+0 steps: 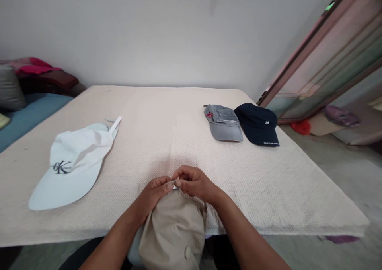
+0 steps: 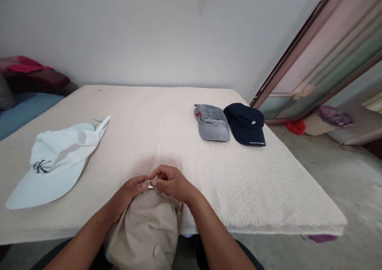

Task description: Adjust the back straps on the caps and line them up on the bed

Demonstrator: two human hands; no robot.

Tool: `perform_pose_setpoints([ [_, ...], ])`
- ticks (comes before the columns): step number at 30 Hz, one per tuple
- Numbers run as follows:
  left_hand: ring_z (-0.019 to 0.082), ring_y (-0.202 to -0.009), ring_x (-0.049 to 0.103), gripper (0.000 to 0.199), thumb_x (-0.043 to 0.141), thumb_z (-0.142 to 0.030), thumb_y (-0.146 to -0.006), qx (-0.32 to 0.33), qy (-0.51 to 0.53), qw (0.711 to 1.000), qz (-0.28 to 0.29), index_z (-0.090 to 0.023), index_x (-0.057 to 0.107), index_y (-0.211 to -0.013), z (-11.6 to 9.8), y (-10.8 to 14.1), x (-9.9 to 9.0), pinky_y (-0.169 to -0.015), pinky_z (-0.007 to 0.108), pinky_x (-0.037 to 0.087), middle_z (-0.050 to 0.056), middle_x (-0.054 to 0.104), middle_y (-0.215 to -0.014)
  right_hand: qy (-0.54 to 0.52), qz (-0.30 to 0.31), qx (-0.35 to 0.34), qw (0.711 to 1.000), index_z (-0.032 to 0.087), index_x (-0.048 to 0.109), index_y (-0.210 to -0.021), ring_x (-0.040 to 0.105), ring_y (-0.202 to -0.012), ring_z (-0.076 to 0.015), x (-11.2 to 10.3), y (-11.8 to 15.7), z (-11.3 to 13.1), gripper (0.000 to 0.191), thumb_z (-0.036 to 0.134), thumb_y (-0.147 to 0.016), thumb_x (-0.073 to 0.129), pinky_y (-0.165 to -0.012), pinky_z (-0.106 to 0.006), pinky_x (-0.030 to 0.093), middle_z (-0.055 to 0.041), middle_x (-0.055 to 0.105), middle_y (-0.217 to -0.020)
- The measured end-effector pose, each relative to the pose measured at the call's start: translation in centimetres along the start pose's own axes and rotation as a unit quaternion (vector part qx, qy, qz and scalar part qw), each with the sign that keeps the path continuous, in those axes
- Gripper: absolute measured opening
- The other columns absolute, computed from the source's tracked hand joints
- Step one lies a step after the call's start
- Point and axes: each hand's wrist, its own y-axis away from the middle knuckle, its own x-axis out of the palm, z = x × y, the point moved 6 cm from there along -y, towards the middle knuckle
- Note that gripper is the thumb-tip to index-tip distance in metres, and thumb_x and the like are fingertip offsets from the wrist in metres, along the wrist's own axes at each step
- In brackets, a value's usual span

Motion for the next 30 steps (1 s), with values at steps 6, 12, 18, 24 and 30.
perform_pose_setpoints([
  [6,0.014,-0.062,0.056,0.018,0.068,-0.032,-0.078,0.007,0.028,1.0,-0.003,-0.014,0.064,-0.075,-0.1,-0.1,-0.4,-0.06,0.024,0.041,0.002,0.06,-0.065,0.01,0.023,0.047,0.999,0.015,0.059,-0.087,0.046,-0.049,-0.0062,-1.6,1.6,-0.5,0.027,0.042,-0.082,0.062,-0.045,-0.019,0.031,0.0011,0.057,-0.066],
  [12,0.012,-0.058,0.052,0.019,0.067,-0.032,-0.076,-0.003,-0.001,1.0,-0.012,-0.012,0.065,-0.079,-0.1,-0.1,-0.5,-0.057,0.022,0.04,0.003,0.061,-0.068,-0.006,0.012,0.058,0.998,0.015,0.058,-0.077,0.039,-0.044,-0.005,-2.4,1.9,-1.8,0.02,0.032,-0.076,0.068,-0.041,-0.018,0.028,0.0053,0.048,-0.054],
  [18,0.012,-0.062,0.052,0.013,0.06,-0.025,-0.077,0.024,-0.044,0.999,-0.002,-0.013,0.065,-0.077,-0.8,-0.2,-0.6,-0.058,0.021,0.04,0.003,0.06,-0.07,0.013,-0.049,0.028,0.998,0.016,0.057,-0.071,0.032,-0.04,-0.0043,-2.4,1.3,-1.6,0.019,0.032,-0.077,0.067,-0.037,-0.018,0.022,0.0072,0.044,-0.049],
  [24,0.012,-0.058,0.055,0.018,0.071,-0.026,-0.071,-0.006,0.002,1.0,0.028,-0.014,0.065,-0.082,-0.2,0.1,-0.4,-0.055,0.021,0.041,0.003,0.062,-0.07,0.012,-0.07,0.029,0.997,0.016,0.056,-0.068,0.03,-0.041,-0.004,-2.4,1.1,-1.3,0.02,0.03,-0.074,0.068,-0.038,-0.019,0.02,0.0079,0.041,-0.048],
  [30,0.014,-0.067,0.062,0.022,0.074,-0.024,-0.07,-0.021,0.036,0.998,0.037,-0.015,0.068,-0.089,-0.2,0.6,-0.4,-0.064,0.023,0.045,0.005,0.068,-0.078,-0.026,-0.078,0.02,0.996,0.017,0.055,-0.067,0.028,-0.039,-0.0033,-2.2,0.8,-1.2,0.017,0.026,-0.074,0.068,-0.038,-0.019,0.019,0.0094,0.038,-0.045],
])
